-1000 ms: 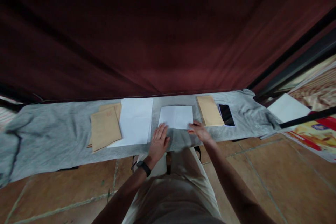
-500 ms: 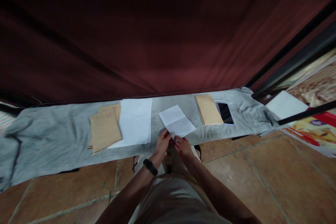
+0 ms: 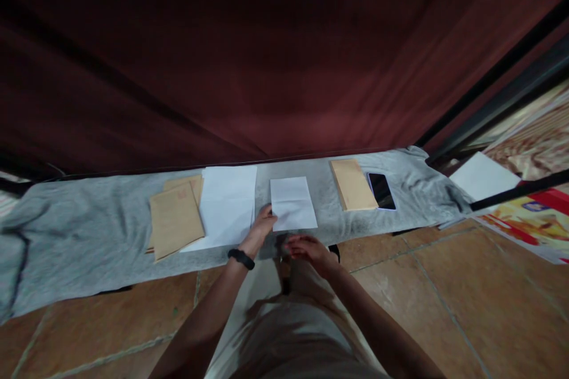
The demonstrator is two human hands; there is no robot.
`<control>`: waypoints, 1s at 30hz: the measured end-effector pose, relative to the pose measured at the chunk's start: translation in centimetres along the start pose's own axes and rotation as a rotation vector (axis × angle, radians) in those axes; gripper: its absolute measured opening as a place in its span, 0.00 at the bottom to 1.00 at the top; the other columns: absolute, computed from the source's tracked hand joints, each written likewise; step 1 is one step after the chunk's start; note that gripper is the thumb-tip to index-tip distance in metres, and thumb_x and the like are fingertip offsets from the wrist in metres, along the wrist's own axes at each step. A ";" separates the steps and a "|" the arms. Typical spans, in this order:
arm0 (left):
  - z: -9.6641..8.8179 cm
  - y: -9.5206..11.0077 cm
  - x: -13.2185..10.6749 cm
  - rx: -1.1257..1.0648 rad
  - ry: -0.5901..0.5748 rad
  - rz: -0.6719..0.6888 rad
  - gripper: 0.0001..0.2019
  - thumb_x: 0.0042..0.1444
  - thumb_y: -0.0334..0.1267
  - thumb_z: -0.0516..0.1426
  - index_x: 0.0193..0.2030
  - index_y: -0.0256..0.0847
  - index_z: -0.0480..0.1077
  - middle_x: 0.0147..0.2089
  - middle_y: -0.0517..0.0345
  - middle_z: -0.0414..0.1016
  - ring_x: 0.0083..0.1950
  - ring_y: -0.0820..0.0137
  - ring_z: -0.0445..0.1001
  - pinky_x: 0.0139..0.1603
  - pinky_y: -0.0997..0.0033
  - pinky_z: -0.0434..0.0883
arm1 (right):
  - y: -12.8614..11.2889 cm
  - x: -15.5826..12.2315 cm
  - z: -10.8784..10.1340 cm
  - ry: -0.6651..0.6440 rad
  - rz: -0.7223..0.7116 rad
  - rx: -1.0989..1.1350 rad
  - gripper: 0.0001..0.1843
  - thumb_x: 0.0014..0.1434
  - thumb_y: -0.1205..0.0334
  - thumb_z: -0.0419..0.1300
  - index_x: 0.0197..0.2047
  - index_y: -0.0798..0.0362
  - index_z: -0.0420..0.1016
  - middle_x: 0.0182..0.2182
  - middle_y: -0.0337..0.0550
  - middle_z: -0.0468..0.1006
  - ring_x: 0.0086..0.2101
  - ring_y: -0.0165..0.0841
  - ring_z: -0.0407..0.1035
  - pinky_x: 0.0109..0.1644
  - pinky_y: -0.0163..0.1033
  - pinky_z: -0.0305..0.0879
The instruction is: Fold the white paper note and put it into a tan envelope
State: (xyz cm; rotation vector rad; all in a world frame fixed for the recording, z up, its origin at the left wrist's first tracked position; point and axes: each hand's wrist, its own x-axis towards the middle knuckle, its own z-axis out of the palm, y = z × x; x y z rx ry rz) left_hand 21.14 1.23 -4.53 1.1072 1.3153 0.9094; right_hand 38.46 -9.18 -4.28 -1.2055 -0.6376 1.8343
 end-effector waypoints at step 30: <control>2.3 -0.2 -4.3 0.914 0.308 0.358 0.22 0.66 0.34 0.50 0.65 0.38 0.65 0.58 0.41 0.74 0.57 0.56 0.74 0.59 0.54 0.70 | -4.3 6.5 -5.8 0.152 -0.785 -1.233 0.23 0.65 0.70 0.50 0.59 0.49 0.76 0.60 0.47 0.75 0.63 0.38 0.64 0.69 0.52 0.59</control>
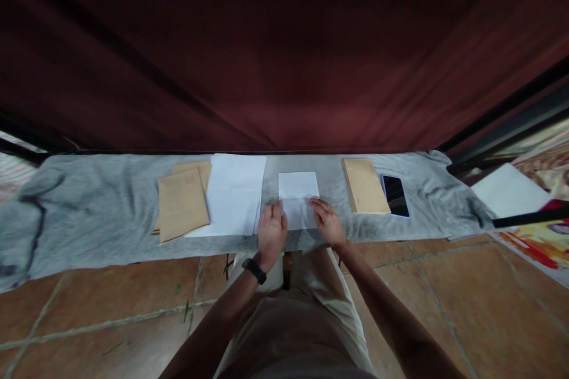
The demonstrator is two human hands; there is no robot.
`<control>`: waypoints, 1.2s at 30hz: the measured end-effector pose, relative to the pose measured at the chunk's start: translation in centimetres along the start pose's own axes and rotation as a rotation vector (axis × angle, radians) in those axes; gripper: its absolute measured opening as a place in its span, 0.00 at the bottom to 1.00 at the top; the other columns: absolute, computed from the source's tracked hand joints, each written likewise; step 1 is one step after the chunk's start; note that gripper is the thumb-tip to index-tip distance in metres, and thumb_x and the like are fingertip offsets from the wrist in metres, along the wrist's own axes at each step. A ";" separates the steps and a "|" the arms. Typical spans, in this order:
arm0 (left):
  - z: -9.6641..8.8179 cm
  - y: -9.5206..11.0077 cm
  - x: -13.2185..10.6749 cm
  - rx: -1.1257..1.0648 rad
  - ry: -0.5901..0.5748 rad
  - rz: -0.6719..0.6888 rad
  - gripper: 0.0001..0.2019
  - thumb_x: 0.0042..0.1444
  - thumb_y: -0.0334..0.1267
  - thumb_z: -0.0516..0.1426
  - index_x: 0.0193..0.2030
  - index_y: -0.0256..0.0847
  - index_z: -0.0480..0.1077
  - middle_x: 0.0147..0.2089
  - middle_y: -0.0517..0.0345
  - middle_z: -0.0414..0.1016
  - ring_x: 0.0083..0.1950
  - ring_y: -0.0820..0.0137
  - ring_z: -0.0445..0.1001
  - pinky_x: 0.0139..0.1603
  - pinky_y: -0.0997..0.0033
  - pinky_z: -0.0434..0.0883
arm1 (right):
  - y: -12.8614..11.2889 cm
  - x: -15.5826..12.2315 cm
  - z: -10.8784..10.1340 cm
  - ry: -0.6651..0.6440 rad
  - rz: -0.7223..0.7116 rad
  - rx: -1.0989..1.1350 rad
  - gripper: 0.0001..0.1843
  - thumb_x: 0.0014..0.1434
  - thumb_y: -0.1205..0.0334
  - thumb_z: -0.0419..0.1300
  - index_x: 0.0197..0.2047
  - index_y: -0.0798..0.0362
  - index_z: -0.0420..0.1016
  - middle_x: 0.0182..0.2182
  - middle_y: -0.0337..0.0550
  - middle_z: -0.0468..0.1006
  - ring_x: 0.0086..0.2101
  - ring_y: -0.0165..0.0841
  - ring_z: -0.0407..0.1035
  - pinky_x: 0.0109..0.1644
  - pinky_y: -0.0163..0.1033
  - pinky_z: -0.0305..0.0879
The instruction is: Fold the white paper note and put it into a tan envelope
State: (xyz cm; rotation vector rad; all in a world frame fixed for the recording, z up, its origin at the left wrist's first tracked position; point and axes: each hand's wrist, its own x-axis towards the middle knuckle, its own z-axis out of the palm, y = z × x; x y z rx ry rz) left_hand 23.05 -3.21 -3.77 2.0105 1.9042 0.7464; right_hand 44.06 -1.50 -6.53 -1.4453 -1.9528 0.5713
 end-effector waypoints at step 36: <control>1.5 -0.8 -4.6 0.258 -0.262 0.605 0.30 0.68 0.51 0.53 0.74 0.51 0.55 0.77 0.52 0.52 0.77 0.58 0.51 0.76 0.47 0.51 | 1.2 13.0 2.7 -0.239 -0.204 -0.438 0.26 0.74 0.56 0.47 0.71 0.50 0.62 0.72 0.46 0.58 0.70 0.42 0.52 0.75 0.54 0.47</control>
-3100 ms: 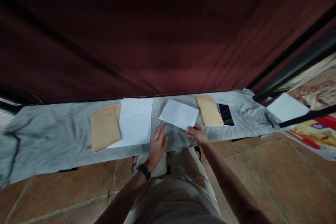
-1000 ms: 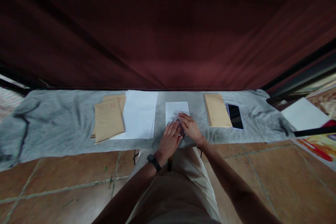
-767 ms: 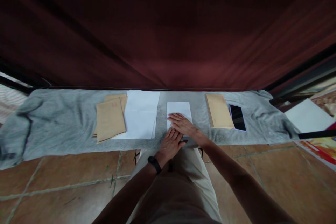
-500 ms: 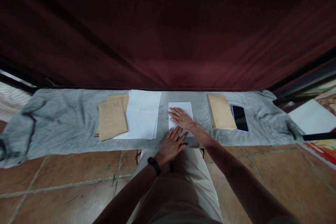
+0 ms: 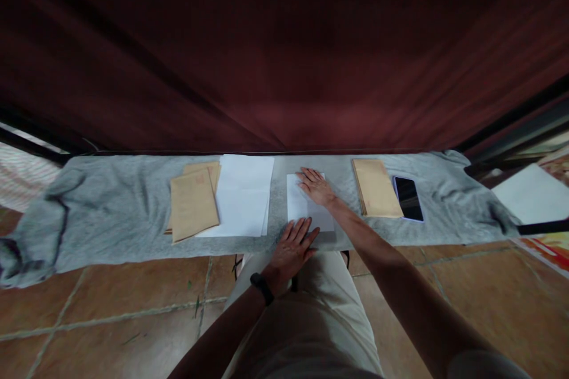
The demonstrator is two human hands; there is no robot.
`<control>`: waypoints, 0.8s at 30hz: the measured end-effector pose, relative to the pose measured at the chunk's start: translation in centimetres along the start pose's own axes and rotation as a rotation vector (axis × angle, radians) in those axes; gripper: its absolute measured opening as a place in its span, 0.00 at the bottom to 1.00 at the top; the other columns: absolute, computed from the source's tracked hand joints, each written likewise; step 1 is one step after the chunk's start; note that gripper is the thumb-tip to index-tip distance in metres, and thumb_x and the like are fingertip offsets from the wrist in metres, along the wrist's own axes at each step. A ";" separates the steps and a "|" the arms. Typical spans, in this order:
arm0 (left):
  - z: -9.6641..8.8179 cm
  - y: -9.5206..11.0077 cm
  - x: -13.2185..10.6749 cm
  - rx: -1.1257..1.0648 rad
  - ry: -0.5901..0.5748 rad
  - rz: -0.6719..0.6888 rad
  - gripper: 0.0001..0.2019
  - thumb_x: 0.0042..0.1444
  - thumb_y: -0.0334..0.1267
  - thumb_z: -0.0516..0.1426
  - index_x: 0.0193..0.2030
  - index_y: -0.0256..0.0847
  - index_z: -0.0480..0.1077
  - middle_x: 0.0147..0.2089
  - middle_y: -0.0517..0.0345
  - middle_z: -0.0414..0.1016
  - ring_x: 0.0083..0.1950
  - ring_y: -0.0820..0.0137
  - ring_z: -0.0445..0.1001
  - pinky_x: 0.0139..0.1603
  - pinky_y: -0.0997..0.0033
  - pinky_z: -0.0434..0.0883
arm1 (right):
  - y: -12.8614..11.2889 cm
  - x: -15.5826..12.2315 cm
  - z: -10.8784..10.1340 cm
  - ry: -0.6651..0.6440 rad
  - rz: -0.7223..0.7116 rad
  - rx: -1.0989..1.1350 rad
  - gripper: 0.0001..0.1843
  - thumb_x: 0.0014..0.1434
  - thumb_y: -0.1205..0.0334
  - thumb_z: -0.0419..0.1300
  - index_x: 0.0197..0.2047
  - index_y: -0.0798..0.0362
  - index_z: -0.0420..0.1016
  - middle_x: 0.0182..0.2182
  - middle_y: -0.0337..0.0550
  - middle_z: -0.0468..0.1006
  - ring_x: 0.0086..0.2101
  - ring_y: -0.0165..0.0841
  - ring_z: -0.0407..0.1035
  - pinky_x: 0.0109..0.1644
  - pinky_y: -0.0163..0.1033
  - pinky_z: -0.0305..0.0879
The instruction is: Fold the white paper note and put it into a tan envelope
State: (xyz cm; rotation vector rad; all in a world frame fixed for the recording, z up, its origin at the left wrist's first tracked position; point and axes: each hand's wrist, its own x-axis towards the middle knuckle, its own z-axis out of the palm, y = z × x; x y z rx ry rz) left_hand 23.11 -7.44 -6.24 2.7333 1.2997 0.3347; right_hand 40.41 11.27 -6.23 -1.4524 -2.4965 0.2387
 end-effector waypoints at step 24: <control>-1.4 -3.0 -0.5 -0.502 0.249 -0.438 0.22 0.67 0.34 0.50 0.66 0.43 0.66 0.65 0.47 0.71 0.66 0.61 0.69 0.68 0.53 0.67 | 1.4 -16.9 -0.8 0.139 0.021 0.196 0.26 0.70 0.64 0.48 0.69 0.50 0.65 0.67 0.48 0.67 0.67 0.39 0.60 0.73 0.55 0.55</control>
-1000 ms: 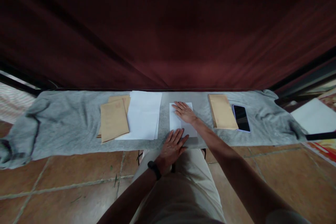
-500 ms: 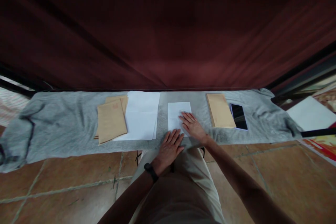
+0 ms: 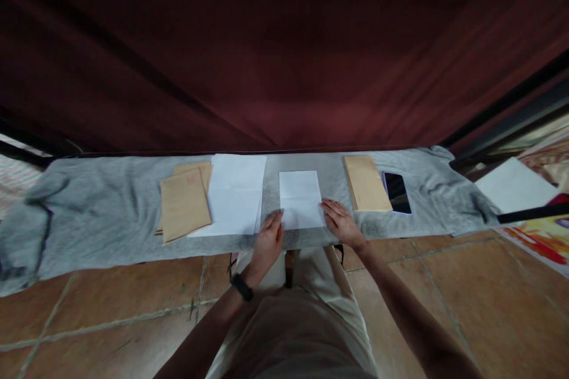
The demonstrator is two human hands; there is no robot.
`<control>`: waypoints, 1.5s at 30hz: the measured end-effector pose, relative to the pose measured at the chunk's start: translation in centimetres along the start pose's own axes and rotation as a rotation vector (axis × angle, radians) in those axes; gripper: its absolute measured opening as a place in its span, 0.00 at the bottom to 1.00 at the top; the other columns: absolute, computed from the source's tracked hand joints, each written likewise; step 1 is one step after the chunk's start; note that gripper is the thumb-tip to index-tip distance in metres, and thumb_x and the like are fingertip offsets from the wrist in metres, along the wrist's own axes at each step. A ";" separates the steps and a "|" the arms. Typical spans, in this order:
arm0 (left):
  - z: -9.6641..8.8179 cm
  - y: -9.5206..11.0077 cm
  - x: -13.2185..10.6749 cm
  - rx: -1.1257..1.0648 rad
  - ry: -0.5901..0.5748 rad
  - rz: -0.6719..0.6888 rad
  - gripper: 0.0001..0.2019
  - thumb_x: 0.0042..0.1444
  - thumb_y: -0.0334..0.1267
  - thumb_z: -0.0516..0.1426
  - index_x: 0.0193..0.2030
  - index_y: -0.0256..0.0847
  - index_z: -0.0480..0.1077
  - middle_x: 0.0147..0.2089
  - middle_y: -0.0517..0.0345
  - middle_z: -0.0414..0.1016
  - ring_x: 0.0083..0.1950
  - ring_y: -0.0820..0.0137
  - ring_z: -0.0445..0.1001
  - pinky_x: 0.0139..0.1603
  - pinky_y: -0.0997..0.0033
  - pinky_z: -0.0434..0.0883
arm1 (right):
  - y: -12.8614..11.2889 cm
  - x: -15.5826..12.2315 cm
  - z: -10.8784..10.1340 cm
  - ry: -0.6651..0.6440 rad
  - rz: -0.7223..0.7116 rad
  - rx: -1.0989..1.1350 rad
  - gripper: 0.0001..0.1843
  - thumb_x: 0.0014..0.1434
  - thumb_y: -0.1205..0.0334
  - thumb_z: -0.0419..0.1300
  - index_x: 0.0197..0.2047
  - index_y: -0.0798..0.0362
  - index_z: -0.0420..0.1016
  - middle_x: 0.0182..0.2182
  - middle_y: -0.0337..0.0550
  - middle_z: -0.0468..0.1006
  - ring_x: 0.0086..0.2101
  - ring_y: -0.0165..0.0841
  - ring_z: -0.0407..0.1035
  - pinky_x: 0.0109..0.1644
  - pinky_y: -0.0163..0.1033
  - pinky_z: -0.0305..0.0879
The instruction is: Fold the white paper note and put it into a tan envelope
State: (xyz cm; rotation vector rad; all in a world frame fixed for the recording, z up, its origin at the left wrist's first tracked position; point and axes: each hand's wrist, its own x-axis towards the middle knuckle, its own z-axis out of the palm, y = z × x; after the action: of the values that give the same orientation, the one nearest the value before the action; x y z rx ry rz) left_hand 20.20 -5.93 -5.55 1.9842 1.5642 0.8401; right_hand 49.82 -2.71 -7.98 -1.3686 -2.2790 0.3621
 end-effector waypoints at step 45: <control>-0.7 -1.9 4.7 -0.184 -0.005 -0.042 0.08 0.63 0.39 0.57 0.35 0.43 0.77 0.40 0.54 0.81 0.44 0.65 0.79 0.51 0.63 0.74 | -2.0 1.3 -0.2 0.120 0.218 0.225 0.20 0.70 0.48 0.53 0.41 0.47 0.83 0.36 0.45 0.84 0.42 0.40 0.76 0.52 0.47 0.71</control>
State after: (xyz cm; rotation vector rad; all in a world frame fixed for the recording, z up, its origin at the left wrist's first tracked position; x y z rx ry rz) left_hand 19.16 -0.90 -5.63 1.8159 1.4642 0.9261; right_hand 47.89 -2.48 -6.57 -1.4810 -1.9320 0.5719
